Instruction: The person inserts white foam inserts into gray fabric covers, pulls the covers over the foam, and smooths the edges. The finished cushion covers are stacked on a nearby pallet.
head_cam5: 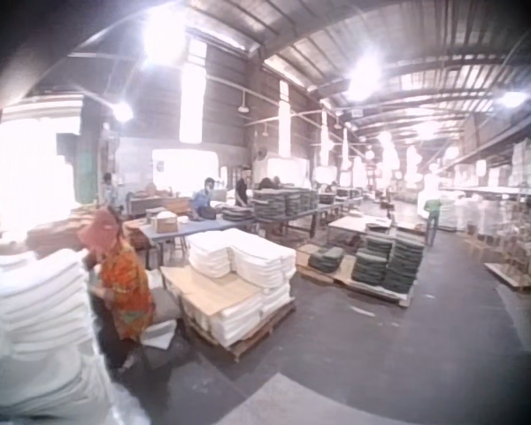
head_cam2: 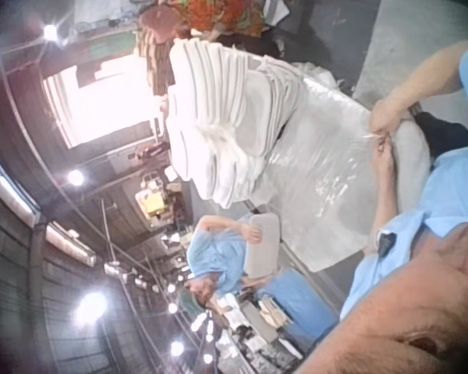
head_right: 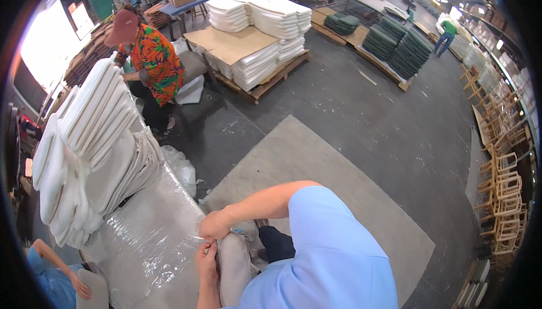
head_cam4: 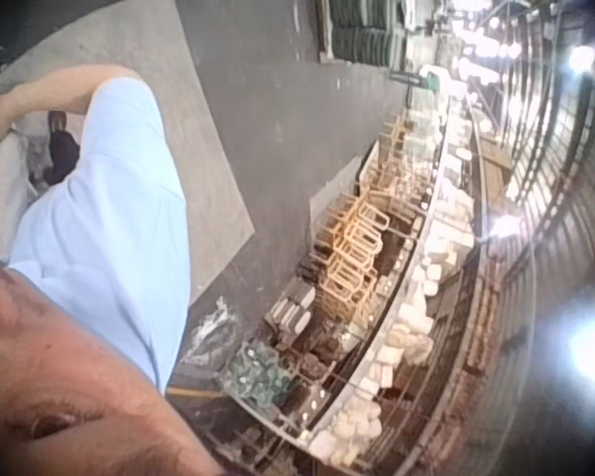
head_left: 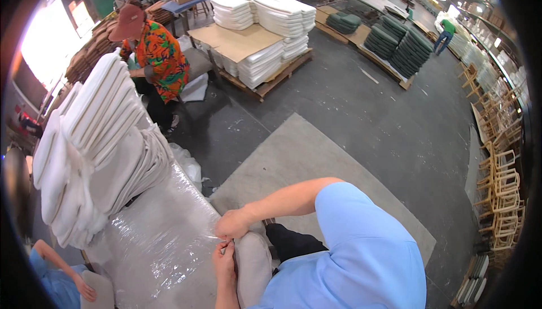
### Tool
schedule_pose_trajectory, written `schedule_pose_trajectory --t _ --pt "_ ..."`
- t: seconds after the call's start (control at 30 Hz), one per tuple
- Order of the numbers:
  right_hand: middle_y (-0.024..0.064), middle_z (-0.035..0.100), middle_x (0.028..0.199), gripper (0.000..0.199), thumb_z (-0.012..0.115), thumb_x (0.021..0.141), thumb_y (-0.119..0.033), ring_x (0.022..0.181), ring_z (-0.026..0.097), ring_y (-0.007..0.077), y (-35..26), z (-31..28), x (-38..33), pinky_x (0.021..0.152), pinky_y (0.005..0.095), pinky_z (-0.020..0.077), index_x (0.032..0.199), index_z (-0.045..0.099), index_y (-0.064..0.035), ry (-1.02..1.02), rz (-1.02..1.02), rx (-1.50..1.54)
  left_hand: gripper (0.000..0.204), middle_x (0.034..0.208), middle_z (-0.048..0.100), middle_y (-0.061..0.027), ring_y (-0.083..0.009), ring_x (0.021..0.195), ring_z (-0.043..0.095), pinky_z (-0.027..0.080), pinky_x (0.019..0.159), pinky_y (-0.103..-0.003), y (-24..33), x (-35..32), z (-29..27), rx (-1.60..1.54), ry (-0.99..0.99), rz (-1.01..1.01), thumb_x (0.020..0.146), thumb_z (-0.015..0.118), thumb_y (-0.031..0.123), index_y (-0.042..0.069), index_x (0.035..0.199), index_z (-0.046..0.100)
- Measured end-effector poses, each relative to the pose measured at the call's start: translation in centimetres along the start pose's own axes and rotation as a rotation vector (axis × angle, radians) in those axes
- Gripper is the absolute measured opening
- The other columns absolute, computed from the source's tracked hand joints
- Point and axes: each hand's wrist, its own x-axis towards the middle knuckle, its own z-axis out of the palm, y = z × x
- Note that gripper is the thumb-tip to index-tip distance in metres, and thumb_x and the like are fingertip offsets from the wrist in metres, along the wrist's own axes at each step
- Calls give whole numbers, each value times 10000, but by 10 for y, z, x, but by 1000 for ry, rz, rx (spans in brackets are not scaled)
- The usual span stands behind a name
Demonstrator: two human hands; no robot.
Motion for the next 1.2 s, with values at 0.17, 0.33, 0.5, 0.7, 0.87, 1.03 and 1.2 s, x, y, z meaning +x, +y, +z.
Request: schedule_pose_trajectory --t 0.17,0.33,0.5,0.7,0.87,1.03,1.2 --pt "126 740 895 201 767 913 -234 882 716 300 17 4 -1 778 451 546 1001 758 -53 -134 87 170 125 987 729 -46 -123 896 639 507 836 -287 7 6 2 7 -43 -121 975 754 102 4 1050 731" --pt "47 666 825 216 809 879 -257 742 638 186 55 19 -17 581 409 526 981 739 -80 -175 371 481 124 959 731 -31 -124 887 637 511 833 -289 2 14 17 85 -65 29 982 742 118 3 1030 746" --pt "29 644 800 274 840 829 -277 666 599 156 54 36 -34 480 362 482 1004 723 -101 90 500 767 194 947 720 -27 -129 894 625 514 850 -309 -5 23 5 286 -79 155 1012 720 204 15 1056 734" --pt "13 698 1039 377 690 1015 -415 830 630 125 33 70 -96 679 287 529 1247 666 -119 609 918 1165 287 1074 753 -67 -125 944 651 535 857 -319 15 -3 -38 324 -227 -253 1029 720 276 51 1205 746" --pt "-15 640 1320 577 622 1043 -532 1168 574 150 -26 156 -129 962 423 482 1500 533 -191 514 844 1571 344 1057 775 -44 -123 947 670 541 863 -326 -9 -12 -65 419 -254 -267 1057 686 327 49 1248 754" --pt "-12 667 1313 400 611 1071 -393 1167 610 161 -53 189 -95 956 398 483 1417 602 -193 702 677 1803 389 1009 782 -53 -138 918 672 534 853 -334 -34 -4 -51 550 -177 9 1102 601 369 21 1192 751" --pt "5 678 944 216 577 1097 -271 876 626 128 -54 169 -61 805 343 528 1034 666 -85 1040 928 1840 411 1015 778 -83 -153 932 672 531 857 -346 -38 5 -53 623 -119 141 1118 563 383 20 1199 737"
